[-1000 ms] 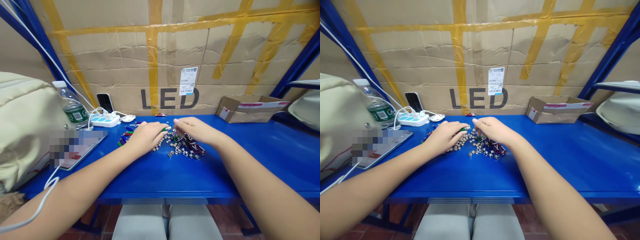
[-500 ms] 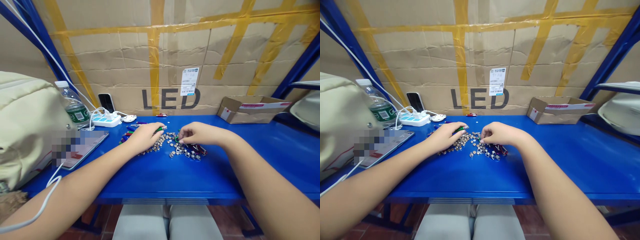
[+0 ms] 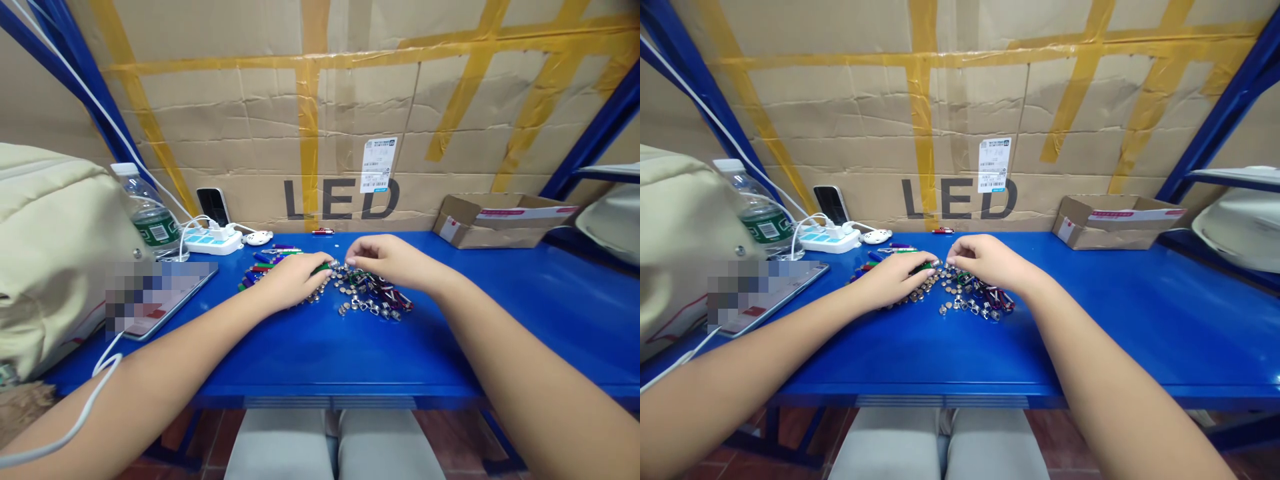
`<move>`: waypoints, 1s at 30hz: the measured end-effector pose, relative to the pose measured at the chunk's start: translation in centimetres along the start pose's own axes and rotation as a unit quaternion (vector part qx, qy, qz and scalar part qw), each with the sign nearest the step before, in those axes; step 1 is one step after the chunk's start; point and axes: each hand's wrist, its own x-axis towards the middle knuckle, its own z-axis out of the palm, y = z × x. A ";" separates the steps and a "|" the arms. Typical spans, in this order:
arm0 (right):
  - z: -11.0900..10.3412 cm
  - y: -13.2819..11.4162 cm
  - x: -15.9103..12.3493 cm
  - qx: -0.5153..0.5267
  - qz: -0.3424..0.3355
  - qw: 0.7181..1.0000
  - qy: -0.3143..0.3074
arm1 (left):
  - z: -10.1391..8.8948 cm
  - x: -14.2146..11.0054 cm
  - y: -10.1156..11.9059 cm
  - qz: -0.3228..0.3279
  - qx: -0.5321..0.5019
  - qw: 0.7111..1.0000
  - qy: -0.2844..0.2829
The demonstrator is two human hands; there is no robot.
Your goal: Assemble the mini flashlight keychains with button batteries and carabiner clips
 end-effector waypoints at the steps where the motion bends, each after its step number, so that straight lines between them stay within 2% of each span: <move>1: 0.2 -0.2 0.1 0.019 -0.001 1.000 0.023 | 0.0 0.0 0.1 0.005 -0.009 1.000 0.004; 6: 1.4 -0.6 0.5 0.110 -0.012 0.990 0.084 | -0.1 0.0 0.5 0.004 -0.109 0.994 0.033; 10: 2.2 -0.9 0.7 0.120 0.000 0.985 0.127 | 0.5 0.0 1.1 -0.011 -0.149 0.986 0.078; 13: 2.8 -1.4 0.8 0.131 0.008 0.979 0.158 | 1.0 -0.1 1.3 -0.011 -0.058 0.989 0.138; 16: 3.4 -1.9 1.0 0.183 0.031 0.967 0.172 | 0.7 -0.2 1.1 0.011 0.129 0.975 0.180; 19: 4.1 -2.2 1.3 0.289 0.070 0.941 0.160 | -0.1 -0.2 0.6 0.056 0.254 0.949 0.178; 22: 4.6 -2.1 1.5 0.406 0.114 0.899 0.117 | -0.7 0.0 0.3 0.075 0.284 0.943 0.157; 23: 4.5 -2.0 1.5 0.416 0.124 0.895 0.106 | -0.6 0.1 0.2 0.071 0.281 0.945 0.149; 24: 4.4 -1.9 1.5 0.402 0.127 0.901 0.099 | -0.5 0.2 0.1 0.063 0.270 0.951 0.139; 26: 4.0 -1.5 1.3 0.296 0.114 0.943 0.103 | -0.2 0.4 0.0 0.044 0.215 0.969 0.114; 28: 3.3 -1.1 1.1 0.130 0.069 0.983 0.113 | 0.0 0.6 -0.2 0.032 0.118 0.989 0.082; 30: 2.5 -0.7 0.9 -0.005 0.003 0.994 0.107 | 0.0 0.5 -0.4 0.021 0.010 0.998 0.054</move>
